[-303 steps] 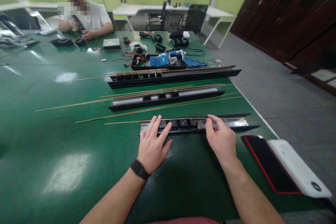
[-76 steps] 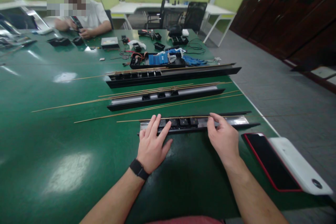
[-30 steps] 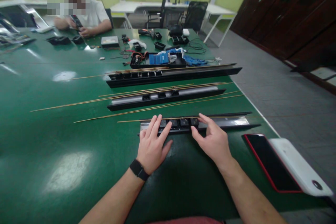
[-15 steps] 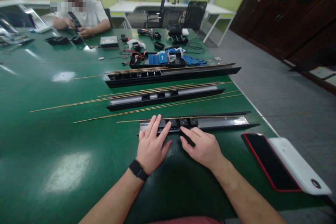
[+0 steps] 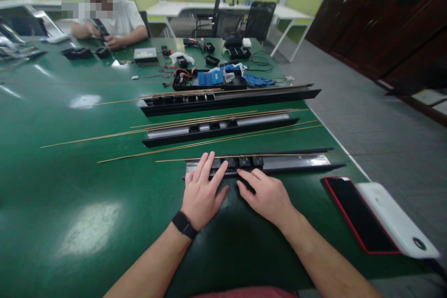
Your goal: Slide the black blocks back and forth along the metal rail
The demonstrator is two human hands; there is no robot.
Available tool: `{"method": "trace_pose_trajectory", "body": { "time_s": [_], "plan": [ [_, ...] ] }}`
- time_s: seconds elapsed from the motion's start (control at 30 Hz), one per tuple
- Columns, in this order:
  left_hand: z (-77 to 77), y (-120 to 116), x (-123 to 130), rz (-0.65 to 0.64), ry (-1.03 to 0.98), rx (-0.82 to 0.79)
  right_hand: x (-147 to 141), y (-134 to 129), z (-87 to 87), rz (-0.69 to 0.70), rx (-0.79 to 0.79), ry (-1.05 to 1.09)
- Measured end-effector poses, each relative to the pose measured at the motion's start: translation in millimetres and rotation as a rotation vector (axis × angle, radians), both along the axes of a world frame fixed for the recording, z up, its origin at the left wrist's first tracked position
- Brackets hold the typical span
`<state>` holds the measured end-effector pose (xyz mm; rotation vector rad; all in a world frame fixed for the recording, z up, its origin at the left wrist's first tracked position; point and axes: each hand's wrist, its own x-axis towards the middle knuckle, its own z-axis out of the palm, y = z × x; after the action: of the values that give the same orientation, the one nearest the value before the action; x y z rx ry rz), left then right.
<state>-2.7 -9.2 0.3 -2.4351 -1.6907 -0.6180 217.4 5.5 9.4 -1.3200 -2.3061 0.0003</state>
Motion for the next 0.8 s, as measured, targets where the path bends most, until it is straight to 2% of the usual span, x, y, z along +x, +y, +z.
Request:
{"method": "trace_pose_trajectory", "body": {
  "time_s": [0.33,0.47,0.63,0.8],
  "plan": [
    [-1.5,0.2,0.0,-0.001,-0.004,0.002,-3.4,-1.2,2.8,-0.016,-0.023,-0.002],
    [-0.8,0.1,-0.2,-0.003,-0.001,-0.001,0.3,-0.7,2.1,-0.008,0.018,0.053],
    [0.8,-0.1,0.2,0.0,-0.001,-0.006,2.4,2.3,3.0,-0.134,0.13,0.143],
    [0.9,0.0,0.7,0.003,0.002,-0.009,5.4,6.3,-0.9,-0.385,0.199,0.213]
  ]
}}
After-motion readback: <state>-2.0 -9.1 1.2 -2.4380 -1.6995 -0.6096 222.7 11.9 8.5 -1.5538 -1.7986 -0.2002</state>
